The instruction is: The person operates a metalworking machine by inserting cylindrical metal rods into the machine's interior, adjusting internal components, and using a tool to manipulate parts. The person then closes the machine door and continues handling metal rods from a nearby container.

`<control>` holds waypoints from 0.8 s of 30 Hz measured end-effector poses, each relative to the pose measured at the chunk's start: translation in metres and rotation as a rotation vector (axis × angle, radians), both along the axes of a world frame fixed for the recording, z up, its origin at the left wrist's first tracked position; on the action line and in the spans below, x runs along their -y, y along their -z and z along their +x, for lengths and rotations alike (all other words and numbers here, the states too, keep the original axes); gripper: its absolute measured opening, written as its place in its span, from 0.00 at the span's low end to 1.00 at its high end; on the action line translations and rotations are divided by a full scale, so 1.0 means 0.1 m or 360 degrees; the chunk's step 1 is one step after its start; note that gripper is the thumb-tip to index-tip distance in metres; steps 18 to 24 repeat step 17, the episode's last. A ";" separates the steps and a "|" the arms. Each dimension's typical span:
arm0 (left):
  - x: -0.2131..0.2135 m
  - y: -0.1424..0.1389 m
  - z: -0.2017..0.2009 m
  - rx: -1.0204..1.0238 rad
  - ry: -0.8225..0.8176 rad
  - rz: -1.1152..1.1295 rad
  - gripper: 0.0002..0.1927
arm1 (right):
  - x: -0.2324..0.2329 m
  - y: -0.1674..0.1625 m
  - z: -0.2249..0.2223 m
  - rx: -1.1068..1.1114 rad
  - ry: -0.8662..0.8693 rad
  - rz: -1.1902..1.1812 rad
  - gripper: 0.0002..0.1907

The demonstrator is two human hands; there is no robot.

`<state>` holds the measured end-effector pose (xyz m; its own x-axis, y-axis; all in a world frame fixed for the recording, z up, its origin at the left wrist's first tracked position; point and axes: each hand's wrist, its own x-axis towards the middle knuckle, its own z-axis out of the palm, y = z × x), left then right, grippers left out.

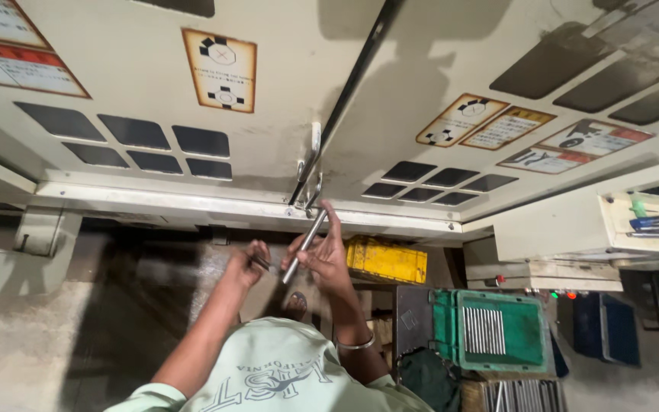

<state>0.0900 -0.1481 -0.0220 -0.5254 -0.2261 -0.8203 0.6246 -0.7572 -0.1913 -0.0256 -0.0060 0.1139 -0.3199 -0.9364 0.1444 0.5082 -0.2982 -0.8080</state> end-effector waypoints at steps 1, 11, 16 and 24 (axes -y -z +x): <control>-0.03 0.00 -0.01 -0.0019 0.0033 0.0015 0.16 | 0.03 0.03 -0.01 0.0182 -0.0038 -0.0026 0.55; -0.20 -0.07 -0.15 -0.0107 0.0255 -0.0065 0.11 | 0.05 0.50 0.05 -0.0365 0.0313 0.0463 0.51; -0.21 -0.01 -0.16 -0.0082 0.0261 0.0007 0.10 | -0.02 0.55 -0.06 -0.0024 0.0160 0.0326 0.53; -0.20 -0.01 -0.17 -0.0085 0.0204 0.0060 0.10 | -0.02 0.57 -0.10 0.0049 0.0106 0.0224 0.54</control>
